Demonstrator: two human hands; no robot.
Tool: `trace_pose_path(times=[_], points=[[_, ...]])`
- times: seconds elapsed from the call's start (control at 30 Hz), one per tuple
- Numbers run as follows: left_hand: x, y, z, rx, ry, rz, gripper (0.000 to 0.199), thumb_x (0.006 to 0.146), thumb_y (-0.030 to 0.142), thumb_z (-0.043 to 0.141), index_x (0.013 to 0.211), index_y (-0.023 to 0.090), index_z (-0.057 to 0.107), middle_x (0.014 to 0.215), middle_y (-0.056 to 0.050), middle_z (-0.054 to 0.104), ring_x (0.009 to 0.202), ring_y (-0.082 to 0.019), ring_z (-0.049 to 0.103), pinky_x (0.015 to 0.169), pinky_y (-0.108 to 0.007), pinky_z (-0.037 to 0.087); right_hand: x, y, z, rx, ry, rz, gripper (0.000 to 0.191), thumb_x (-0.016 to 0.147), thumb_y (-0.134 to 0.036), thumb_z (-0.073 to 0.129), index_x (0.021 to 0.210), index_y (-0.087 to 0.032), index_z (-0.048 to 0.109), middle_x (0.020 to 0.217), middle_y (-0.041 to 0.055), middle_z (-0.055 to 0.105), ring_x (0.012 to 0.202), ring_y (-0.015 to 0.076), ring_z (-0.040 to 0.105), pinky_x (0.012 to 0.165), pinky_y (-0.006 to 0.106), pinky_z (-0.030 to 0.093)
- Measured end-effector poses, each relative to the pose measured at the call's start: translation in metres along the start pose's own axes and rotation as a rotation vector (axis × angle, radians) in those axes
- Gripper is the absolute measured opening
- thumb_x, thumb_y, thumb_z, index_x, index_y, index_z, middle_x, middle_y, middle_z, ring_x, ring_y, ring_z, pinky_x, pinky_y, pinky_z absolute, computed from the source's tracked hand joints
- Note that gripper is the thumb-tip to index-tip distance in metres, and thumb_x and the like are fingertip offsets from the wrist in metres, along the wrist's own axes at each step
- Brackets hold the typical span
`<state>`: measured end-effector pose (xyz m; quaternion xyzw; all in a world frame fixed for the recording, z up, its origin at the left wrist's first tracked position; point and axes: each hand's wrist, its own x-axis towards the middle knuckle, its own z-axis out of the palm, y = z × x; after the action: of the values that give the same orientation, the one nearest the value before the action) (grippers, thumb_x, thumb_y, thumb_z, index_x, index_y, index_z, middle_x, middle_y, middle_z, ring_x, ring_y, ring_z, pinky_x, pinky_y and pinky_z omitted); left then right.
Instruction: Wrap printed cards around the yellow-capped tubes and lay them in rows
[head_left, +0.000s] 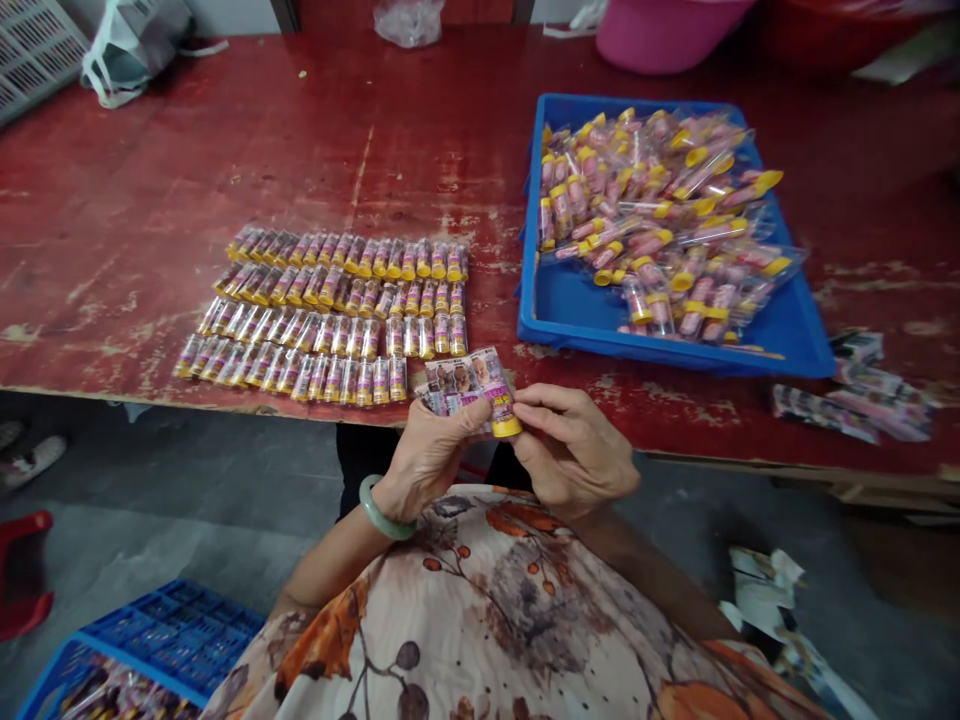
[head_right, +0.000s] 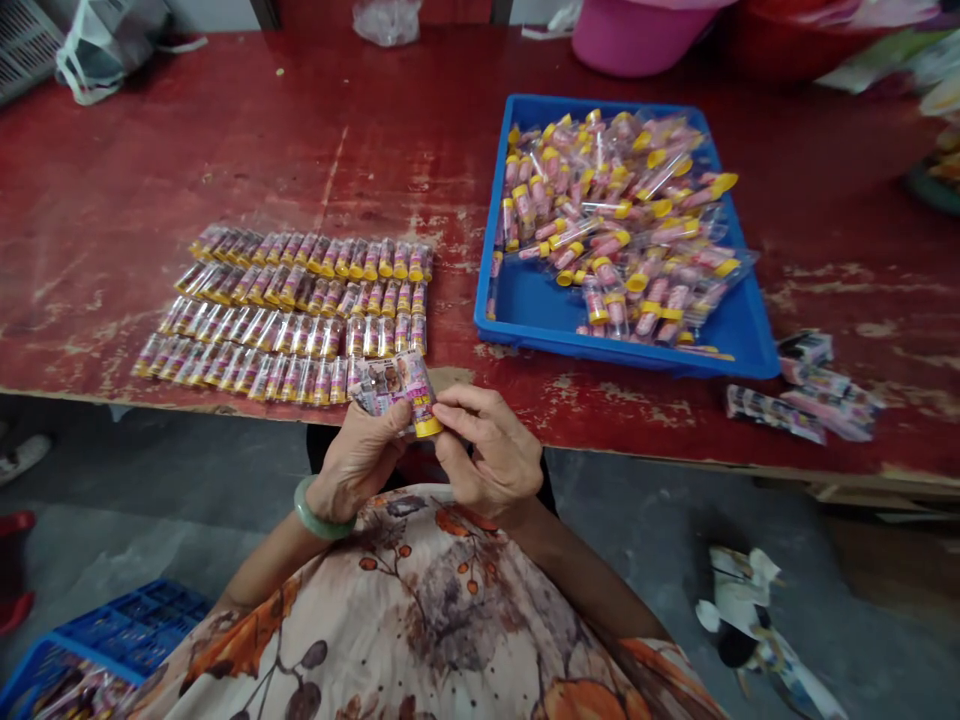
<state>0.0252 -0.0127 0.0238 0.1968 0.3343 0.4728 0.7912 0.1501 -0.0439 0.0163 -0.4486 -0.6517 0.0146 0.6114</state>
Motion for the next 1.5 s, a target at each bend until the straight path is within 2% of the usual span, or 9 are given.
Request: trace_pose_path(times=[0.17, 0.43, 0.63, 0.83, 0.93, 1.1, 1.27, 1.4, 1.5], points=[[-0.002, -0.005, -0.001, 0.003, -0.006, 0.004, 0.033, 0.062, 0.027, 0.086, 0.090, 0.016, 0.072, 0.090, -0.004, 0.074, 0.080, -0.017, 0.068, 0.081, -0.031, 0.055, 0.001, -0.005, 0.001, 0.012, 0.044, 0.015, 0.030, 0.075, -0.001, 0.062, 0.094, -0.022, 0.070, 0.094, 0.0047, 0.071, 0.076, 0.0168, 0.067, 0.059, 0.029, 0.054], [-0.005, -0.009, -0.002, 0.022, -0.017, -0.021, 0.033, 0.065, 0.028, 0.084, 0.092, 0.016, 0.071, 0.089, -0.004, 0.074, 0.079, -0.017, 0.068, 0.075, -0.031, 0.057, -0.005, -0.006, 0.002, -0.049, 0.066, 0.028, 0.030, 0.073, 0.002, 0.064, 0.089, -0.023, 0.070, 0.093, 0.0024, 0.071, 0.073, 0.0155, 0.067, 0.057, 0.028, 0.054], [-0.007, -0.009, -0.001, -0.029, 0.001, -0.059, 0.049, 0.060, 0.026, 0.087, 0.105, 0.018, 0.070, 0.095, -0.006, 0.074, 0.084, -0.021, 0.070, 0.074, -0.033, 0.058, -0.011, -0.006, 0.000, -0.105, 0.062, 0.025, 0.030, 0.073, 0.000, 0.065, 0.089, -0.025, 0.069, 0.095, 0.0023, 0.071, 0.075, 0.0160, 0.067, 0.058, 0.029, 0.055], [-0.006, -0.011, 0.000, -0.016, -0.023, -0.058, 0.051, 0.061, 0.027, 0.086, 0.108, 0.018, 0.069, 0.096, -0.007, 0.075, 0.085, -0.022, 0.070, 0.073, -0.033, 0.058, -0.010, -0.008, 0.001, -0.154, 0.066, -0.018, 0.030, 0.075, 0.001, 0.064, 0.089, -0.025, 0.068, 0.096, 0.0021, 0.071, 0.075, 0.0156, 0.068, 0.058, 0.027, 0.056], [-0.006, -0.010, -0.001, -0.013, -0.031, -0.053, 0.049, 0.063, 0.026, 0.085, 0.108, 0.018, 0.069, 0.093, -0.006, 0.074, 0.081, -0.020, 0.070, 0.071, -0.031, 0.057, -0.010, -0.007, 0.001, -0.158, 0.069, -0.035, 0.032, 0.074, 0.003, 0.064, 0.091, -0.024, 0.069, 0.097, 0.0029, 0.071, 0.075, 0.0157, 0.068, 0.059, 0.027, 0.056], [-0.004, -0.008, -0.003, -0.033, 0.033, -0.060, 0.049, 0.060, 0.023, 0.087, 0.105, 0.018, 0.069, 0.084, -0.002, 0.073, 0.072, -0.016, 0.068, 0.068, -0.029, 0.056, -0.008, -0.007, 0.001, -0.155, 0.044, -0.017, 0.031, 0.075, 0.000, 0.064, 0.094, -0.024, 0.069, 0.097, 0.0032, 0.071, 0.077, 0.0160, 0.069, 0.062, 0.027, 0.057], [-0.004, -0.006, -0.005, -0.008, 0.013, -0.065, 0.034, 0.060, 0.025, 0.087, 0.088, 0.016, 0.072, 0.084, -0.003, 0.073, 0.072, -0.015, 0.067, 0.070, -0.029, 0.056, -0.009, -0.006, 0.004, -0.133, 0.066, 0.046, 0.031, 0.075, -0.006, 0.065, 0.100, -0.024, 0.068, 0.092, 0.0046, 0.070, 0.074, 0.0170, 0.067, 0.059, 0.029, 0.056], [-0.004, -0.005, -0.006, 0.009, -0.001, -0.042, 0.027, 0.063, 0.026, 0.085, 0.085, 0.015, 0.073, 0.084, -0.003, 0.073, 0.071, -0.013, 0.067, 0.073, -0.026, 0.054, -0.014, -0.002, 0.006, -0.061, 0.067, 0.140, 0.042, 0.075, -0.010, 0.063, 0.114, -0.026, 0.064, 0.106, 0.0068, 0.069, 0.060, 0.0122, 0.059, 0.046, 0.026, 0.049], [-0.004, -0.004, -0.007, 0.016, -0.032, -0.046, 0.026, 0.065, 0.026, 0.084, 0.086, 0.016, 0.074, 0.083, -0.003, 0.073, 0.071, -0.013, 0.066, 0.072, -0.025, 0.053, -0.014, 0.001, 0.004, 0.000, -0.021, 0.207, 0.055, 0.073, -0.014, 0.061, 0.127, -0.025, 0.057, 0.121, 0.0089, 0.064, 0.058, 0.0106, 0.054, 0.050, 0.029, 0.052]])
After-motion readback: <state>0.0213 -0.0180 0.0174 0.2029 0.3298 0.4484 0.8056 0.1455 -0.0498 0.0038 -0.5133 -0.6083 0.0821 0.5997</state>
